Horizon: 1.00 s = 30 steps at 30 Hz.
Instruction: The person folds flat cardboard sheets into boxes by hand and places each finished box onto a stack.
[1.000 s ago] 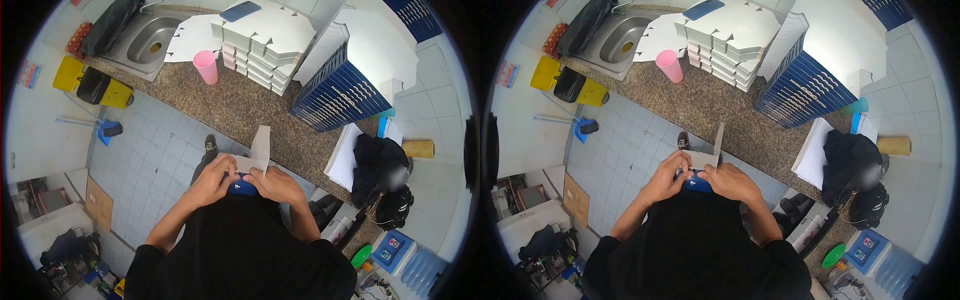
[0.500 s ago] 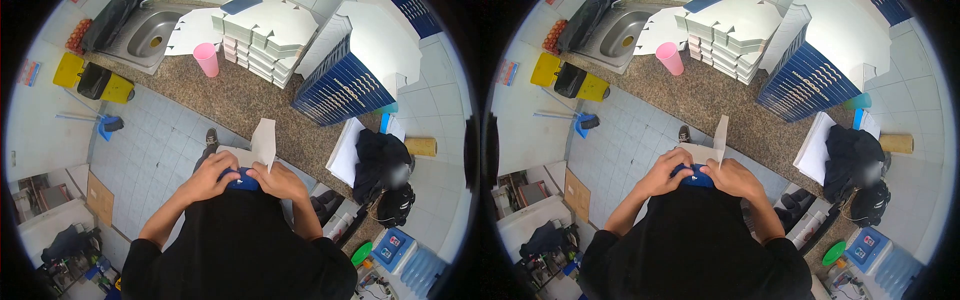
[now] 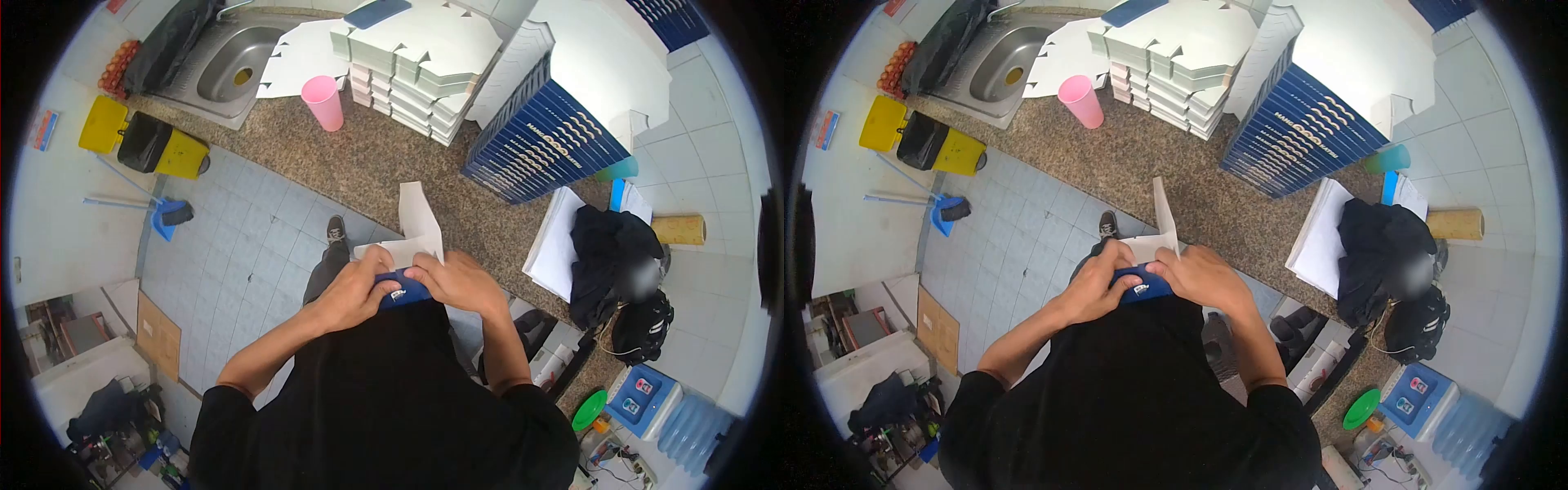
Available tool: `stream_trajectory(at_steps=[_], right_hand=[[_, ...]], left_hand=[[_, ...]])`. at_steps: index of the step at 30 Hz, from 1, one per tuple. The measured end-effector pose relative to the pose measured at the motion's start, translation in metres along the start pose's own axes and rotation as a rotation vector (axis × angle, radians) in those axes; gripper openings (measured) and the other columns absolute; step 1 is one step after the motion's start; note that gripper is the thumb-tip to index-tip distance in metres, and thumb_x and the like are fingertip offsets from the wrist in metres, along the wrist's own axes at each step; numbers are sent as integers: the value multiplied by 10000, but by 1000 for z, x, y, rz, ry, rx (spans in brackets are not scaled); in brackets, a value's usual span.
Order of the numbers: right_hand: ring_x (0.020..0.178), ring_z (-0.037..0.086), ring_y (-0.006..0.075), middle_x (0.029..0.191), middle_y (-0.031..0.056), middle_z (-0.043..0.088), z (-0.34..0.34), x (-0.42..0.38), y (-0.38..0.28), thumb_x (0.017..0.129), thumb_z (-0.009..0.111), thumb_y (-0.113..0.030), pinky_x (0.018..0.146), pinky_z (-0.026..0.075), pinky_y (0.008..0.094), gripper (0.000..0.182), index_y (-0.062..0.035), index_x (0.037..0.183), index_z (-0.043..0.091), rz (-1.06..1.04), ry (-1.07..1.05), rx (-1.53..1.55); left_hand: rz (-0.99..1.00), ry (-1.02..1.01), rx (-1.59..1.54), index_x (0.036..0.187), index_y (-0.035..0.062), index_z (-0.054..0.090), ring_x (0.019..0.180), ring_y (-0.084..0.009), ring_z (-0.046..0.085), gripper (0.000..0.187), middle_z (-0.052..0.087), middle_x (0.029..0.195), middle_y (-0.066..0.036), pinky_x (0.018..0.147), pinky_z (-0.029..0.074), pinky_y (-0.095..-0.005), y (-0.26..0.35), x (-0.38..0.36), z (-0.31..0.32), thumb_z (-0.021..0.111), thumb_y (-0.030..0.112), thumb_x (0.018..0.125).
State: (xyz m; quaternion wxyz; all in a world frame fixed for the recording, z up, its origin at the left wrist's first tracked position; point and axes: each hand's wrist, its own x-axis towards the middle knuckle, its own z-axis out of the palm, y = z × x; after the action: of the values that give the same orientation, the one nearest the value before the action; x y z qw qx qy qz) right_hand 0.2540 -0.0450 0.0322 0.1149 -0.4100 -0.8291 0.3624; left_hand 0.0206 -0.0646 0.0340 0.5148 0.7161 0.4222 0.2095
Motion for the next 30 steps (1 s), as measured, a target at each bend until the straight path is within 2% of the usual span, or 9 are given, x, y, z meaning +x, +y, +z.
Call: stream_trajectory(at_steps=[3,5,8,11,14,21,24,27,30], right_hand=[[884,626,516,956,297,634,-20,11,-24,984,627,-343,731,529,529,303,-83,1136,597,349,-144,-187],[1078,599,468,1175,289,575,-11,0,-22,932,683,-390,889,516,494,519,-24,1275,550,181,235,-91],[1320,370,489,1315,285,327,22,2,4,774,814,-356,1111,355,512,978,30,1475,251,6,252,321],[1320,311,475,1311,293,278,48,5,17,695,876,-361,1126,300,544,1062,7,1428,202,-30,497,58],[1325,256,405,1349,273,239,50,-11,28,599,862,-320,1150,197,538,1010,-37,1324,218,28,630,405],[1428,139,442,1462,315,173,-11,-52,18,618,638,-293,1176,53,539,877,-37,1332,197,-99,657,611],[1538,-79,433,1631,314,-25,-47,-59,14,609,674,-278,1232,11,526,1227,53,1538,-55,-40,808,271],[1531,196,325,1668,170,135,-138,-41,21,855,706,-572,1224,221,479,1189,34,1589,-6,-187,1229,506],[1420,421,306,1558,175,396,-252,-53,-11,1020,540,-426,1156,361,452,763,-9,1586,245,-149,1099,845]], left_hand=[[-50,262,-26,1045,7,521,850,-425,650,214,682,904,-199,765,471,-488,12,5,7,683,91,933],[41,436,282,1088,-7,526,821,-409,661,268,702,902,-184,795,473,-481,12,12,17,706,86,914],[96,422,368,1125,-15,532,929,-398,654,290,671,1046,-225,871,451,-482,10,25,35,702,66,905],[135,222,349,1278,-37,459,1152,-420,571,503,538,1317,-267,960,418,-516,35,21,20,738,115,887],[410,475,328,1489,15,160,1433,-450,299,1148,311,1530,-274,1121,314,-549,30,15,-11,905,420,716],[390,44,-86,1483,-32,-121,1526,-440,20,1164,52,1576,-354,1221,95,-548,4,55,-41,785,359,867],[545,9,35,1484,-42,-235,1524,-457,-8,1183,6,1582,-391,1224,44,-538,50,95,-59,722,357,915],[693,-67,10,1519,-58,-238,1532,-451,-3,1257,-39,1607,-387,1236,40,-511,126,146,-90,737,426,889],[678,0,-32,1567,-106,-47,1550,-386,68,1113,41,1650,-318,1250,87,-458,180,238,-105,599,557,950]])
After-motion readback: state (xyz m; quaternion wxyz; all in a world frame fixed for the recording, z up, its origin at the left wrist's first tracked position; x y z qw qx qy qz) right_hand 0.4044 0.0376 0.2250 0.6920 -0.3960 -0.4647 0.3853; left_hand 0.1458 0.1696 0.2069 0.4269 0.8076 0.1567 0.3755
